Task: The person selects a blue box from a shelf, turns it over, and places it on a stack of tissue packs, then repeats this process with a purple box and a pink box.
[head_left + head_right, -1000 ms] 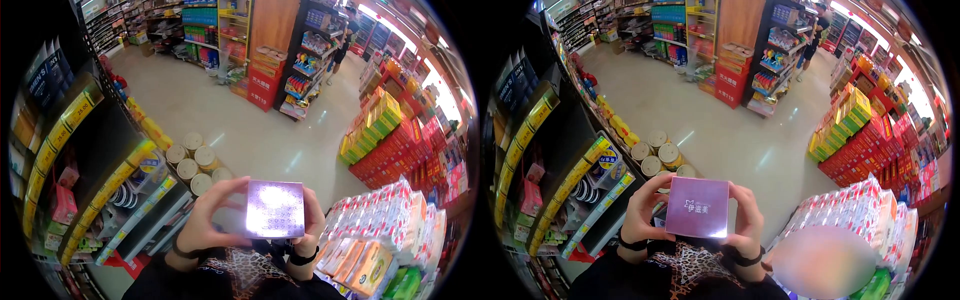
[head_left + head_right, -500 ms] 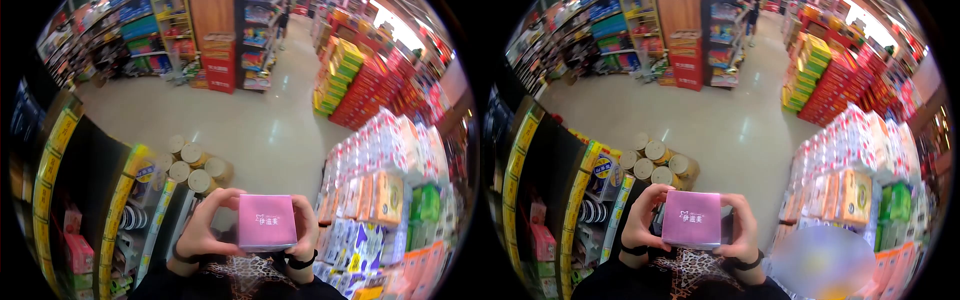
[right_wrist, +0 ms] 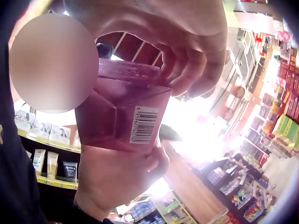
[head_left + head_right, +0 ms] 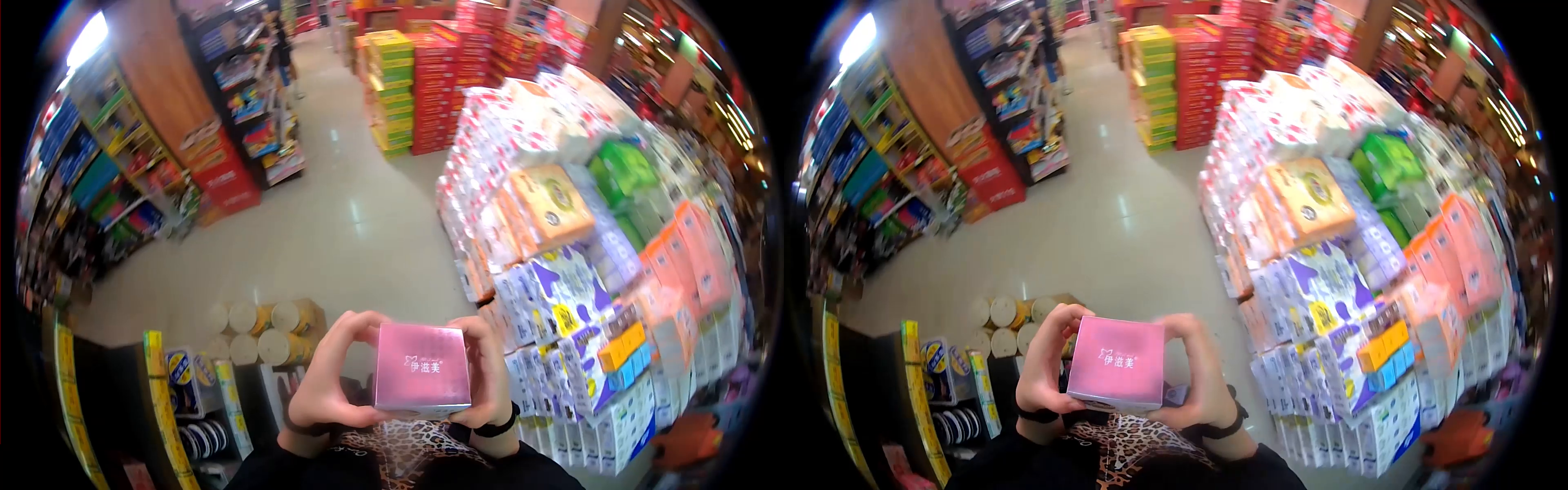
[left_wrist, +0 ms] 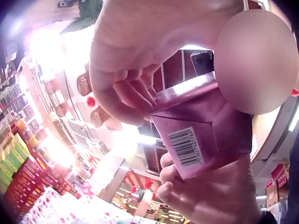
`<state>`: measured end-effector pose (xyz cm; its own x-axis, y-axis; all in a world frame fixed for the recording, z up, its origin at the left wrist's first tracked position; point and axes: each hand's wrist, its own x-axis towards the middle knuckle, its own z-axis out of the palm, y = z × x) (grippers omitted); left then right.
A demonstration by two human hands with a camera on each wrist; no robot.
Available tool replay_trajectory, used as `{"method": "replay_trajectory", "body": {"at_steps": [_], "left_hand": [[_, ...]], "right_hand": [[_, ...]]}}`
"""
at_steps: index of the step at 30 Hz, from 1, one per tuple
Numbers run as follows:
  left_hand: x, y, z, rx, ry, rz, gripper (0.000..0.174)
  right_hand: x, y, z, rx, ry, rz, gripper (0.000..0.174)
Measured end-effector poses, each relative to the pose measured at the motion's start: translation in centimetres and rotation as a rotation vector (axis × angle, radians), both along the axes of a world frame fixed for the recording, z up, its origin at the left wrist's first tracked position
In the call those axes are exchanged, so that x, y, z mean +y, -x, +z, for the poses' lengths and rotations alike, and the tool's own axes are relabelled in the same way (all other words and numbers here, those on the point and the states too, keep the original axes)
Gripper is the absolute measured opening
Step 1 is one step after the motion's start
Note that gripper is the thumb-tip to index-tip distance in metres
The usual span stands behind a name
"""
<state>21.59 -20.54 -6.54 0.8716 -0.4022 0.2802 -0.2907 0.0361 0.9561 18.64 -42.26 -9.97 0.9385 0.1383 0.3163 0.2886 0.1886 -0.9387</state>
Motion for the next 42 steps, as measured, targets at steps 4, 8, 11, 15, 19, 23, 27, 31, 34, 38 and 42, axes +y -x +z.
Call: {"method": "replay_trajectory", "body": {"at_steps": [4, 8, 11, 15, 19, 23, 27, 31, 34, 38, 42], "left_hand": [[-4.9, -0.3, -0.1, 0.003, -0.004, -0.174, 0.091], [-11.1, 0.3, -0.1, -0.001, 0.013, -0.335, 0.094], [-15.8, 1.1, -0.3, 0.009, 0.003, -0.490, 0.101], [-21.8, 3.0, -0.5, 0.029, -0.010, -0.626, 0.104], [-27.3, 5.6, -1.0, 0.063, 0.004, -0.708, 0.105], [-32.1, 8.1, -0.3, 0.034, 0.030, -0.787, 0.097], [-35.4, 9.5, -0.3, 0.003, -0.026, -0.876, 0.099], [-37.9, 10.7, -0.7, -0.011, -0.095, -0.955, 0.096], [-39.7, 11.6, -0.8, 0.002, -0.137, -1.018, 0.094], [-42.3, 12.5, -1.3, 0.020, -0.175, -1.123, 0.088], [-45.1, 12.7, -3.6, -0.014, -0.192, -1.195, 0.088]], "right_hand": [[-4.7, 3.0, -0.4, -0.040, 0.020, -0.102, 0.088], [-9.8, 6.5, 0.1, -0.045, 0.022, -0.245, 0.088], [-13.5, 9.6, 0.7, -0.048, 0.039, -0.378, 0.088], [-18.3, 13.6, 0.6, -0.078, 0.108, -0.556, 0.087], [-22.3, 17.5, 0.3, -0.105, 0.160, -0.741, 0.087], [-25.6, 21.0, 0.3, -0.127, 0.168, -0.872, 0.088], [-27.9, 24.1, 1.6, -0.045, 0.180, -0.906, 0.087], [-29.6, 26.9, 0.0, 0.018, 0.192, -0.963, 0.085], [-30.8, 28.8, -0.8, 0.035, 0.230, -0.980, 0.086], [-32.3, 31.7, -1.3, 0.133, 0.324, -1.024, 0.088], [-32.8, 32.8, -1.0, 0.326, 0.230, -1.038, 0.088]]}}
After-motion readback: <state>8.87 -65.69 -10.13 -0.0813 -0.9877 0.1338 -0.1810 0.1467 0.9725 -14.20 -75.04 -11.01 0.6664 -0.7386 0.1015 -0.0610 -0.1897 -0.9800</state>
